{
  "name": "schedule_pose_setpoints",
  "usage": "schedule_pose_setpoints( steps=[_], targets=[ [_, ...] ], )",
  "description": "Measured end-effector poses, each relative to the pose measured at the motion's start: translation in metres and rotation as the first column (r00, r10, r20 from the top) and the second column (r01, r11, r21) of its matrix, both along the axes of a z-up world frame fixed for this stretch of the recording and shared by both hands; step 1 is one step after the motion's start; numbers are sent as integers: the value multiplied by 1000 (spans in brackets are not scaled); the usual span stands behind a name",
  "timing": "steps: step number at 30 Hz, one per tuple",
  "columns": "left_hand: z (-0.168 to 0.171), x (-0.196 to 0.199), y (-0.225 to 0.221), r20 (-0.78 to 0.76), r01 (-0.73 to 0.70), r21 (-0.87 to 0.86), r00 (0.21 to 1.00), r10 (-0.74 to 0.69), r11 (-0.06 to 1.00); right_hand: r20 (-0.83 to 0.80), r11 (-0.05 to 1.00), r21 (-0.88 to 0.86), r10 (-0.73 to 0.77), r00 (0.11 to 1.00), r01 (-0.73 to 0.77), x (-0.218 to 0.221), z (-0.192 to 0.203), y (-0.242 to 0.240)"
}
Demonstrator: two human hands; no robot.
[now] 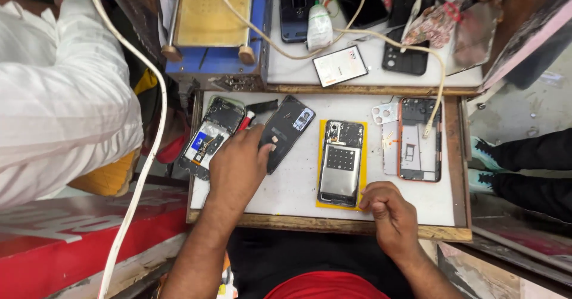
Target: The person works at a cluttered repair bench, handling several disassembled smartphones. They apply adhesive from a small tube to the edges of a phone frame, place a battery into the chassis, and reattach the back cover. The person also handles a SIM card and a yellow screen protector package while organizing components on the work surface.
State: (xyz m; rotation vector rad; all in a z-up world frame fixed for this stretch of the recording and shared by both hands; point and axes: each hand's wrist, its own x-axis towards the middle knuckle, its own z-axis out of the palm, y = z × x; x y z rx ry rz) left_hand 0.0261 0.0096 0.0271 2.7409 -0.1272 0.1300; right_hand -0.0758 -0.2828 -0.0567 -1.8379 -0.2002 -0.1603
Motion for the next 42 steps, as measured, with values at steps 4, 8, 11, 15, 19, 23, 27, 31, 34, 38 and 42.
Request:
schedule_pose_setpoints(
  steps=[4, 8, 11, 15, 19, 23, 27, 31, 34, 38, 42],
  targets=[
    [-18, -9, 9, 38, 33, -3, 999, -33, 999, 84, 999, -45, 18, 996, -14, 1, 2, 4],
    [-36, -2, 7, 39, 100, 46, 994, -102, 994, 53, 997, -71, 3, 999, 1, 1, 6, 6],
    [-44, 5, 4, 52, 119, 88, 991, -124, 989, 61, 997, -75, -8, 998, 12, 2, 3, 4],
    [-53, 27, -9, 280, 211, 74, 933, -224, 975, -10, 999, 12, -37, 999, 37, 0, -6, 3],
    [-57, 45, -21, 185, 256, 207, 938, -295, 944, -29, 996, 80, -29, 999, 31, 0, -10, 6],
    [-54, 51, -22, 124, 279, 173, 945, -302, 945, -23, 996, 84, -26, 999, 28, -2, -11, 5],
    [-49, 59, -16, 68, 317, 65, 944, -321, 946, 60, 999, 37, 7, 998, -9, -1, -18, 1],
    [-46, 31, -21, 80, 260, -142, 965, -251, 955, 46, 999, -44, -23, 999, 25, -2, -16, -3],
    [-39, -27, -58, 382, 348, -427, 906, -182, 835, -182, 1000, -2, -31, 983, 31, -3, -5, 4],
    [-21, -70, -87, 366, 450, -442, 880, -302, 776, -313, 984, 162, -27, 950, 81, 1, 4, 26],
    [-20, -74, -86, 401, 455, -464, 873, -277, 760, -365, 971, 183, -79, 928, 155, 4, 3, 26]
  ],
)
